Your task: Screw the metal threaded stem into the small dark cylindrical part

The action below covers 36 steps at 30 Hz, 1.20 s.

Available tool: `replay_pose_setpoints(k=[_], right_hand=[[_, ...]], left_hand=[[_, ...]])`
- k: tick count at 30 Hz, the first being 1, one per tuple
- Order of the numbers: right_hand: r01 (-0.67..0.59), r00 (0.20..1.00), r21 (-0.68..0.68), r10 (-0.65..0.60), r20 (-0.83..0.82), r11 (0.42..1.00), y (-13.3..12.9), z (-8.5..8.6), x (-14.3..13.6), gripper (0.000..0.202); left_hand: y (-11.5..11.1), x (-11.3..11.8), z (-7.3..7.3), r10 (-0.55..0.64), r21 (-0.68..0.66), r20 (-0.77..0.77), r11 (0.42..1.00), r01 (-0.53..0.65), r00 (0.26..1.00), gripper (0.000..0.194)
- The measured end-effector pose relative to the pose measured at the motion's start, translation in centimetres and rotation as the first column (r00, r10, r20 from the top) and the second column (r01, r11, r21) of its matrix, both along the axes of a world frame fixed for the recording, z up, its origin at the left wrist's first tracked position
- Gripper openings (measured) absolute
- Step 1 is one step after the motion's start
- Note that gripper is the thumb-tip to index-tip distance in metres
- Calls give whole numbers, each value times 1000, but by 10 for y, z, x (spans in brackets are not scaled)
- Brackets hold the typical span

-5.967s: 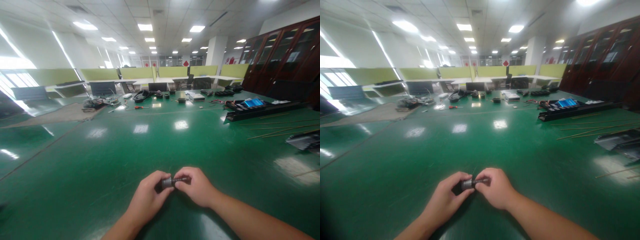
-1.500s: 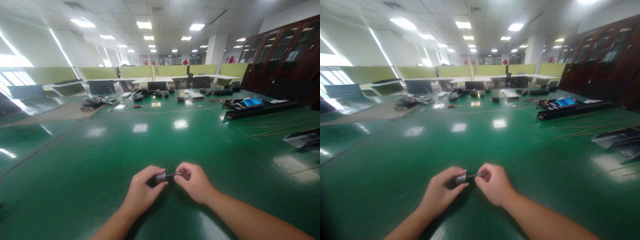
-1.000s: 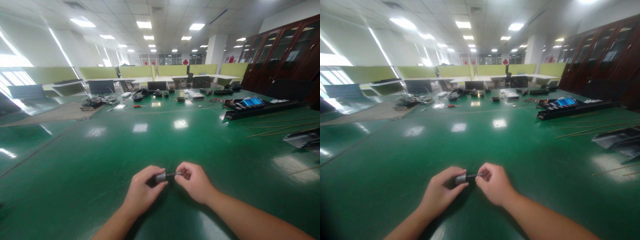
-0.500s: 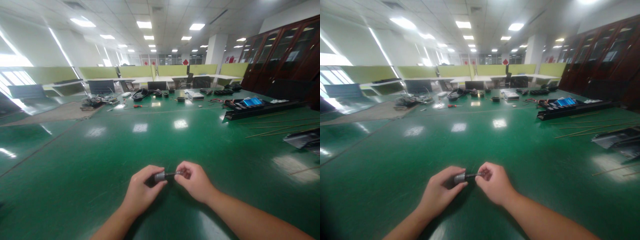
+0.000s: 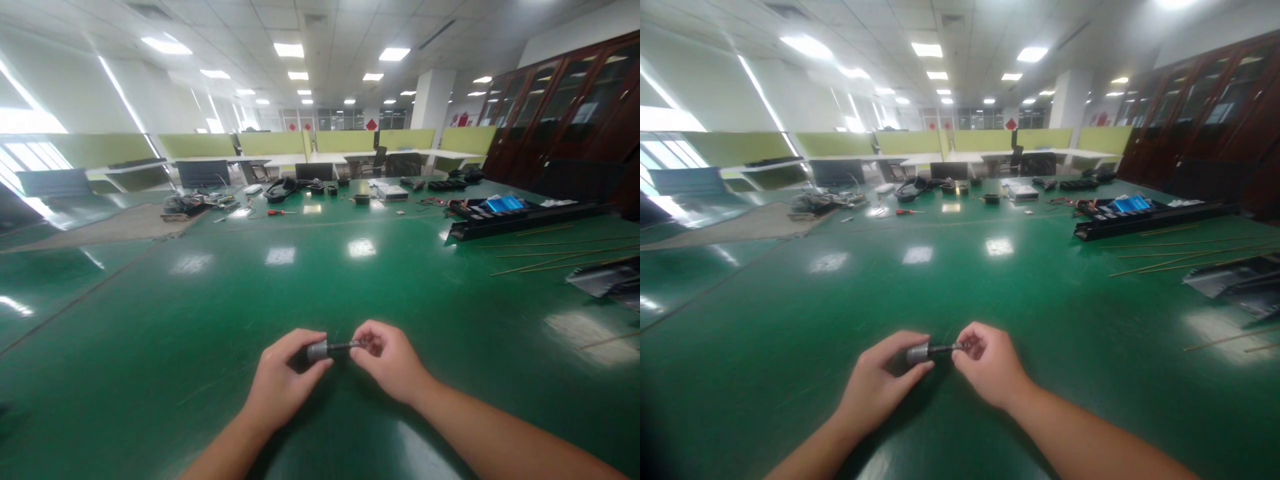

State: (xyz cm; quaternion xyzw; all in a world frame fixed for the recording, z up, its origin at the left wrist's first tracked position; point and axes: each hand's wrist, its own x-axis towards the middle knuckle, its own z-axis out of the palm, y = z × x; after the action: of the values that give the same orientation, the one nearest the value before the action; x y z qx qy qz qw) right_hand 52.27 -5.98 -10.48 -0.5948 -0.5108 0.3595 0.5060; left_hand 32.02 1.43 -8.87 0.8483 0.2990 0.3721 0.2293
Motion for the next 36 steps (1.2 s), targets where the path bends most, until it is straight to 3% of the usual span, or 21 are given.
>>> replay_pose_setpoints(k=[36], right_hand=[[-2,993,10,3,-118,1000,2,-4,1,9]], left_hand=[[0,-2,-2,36,-3,-1,999,-36,999,24]])
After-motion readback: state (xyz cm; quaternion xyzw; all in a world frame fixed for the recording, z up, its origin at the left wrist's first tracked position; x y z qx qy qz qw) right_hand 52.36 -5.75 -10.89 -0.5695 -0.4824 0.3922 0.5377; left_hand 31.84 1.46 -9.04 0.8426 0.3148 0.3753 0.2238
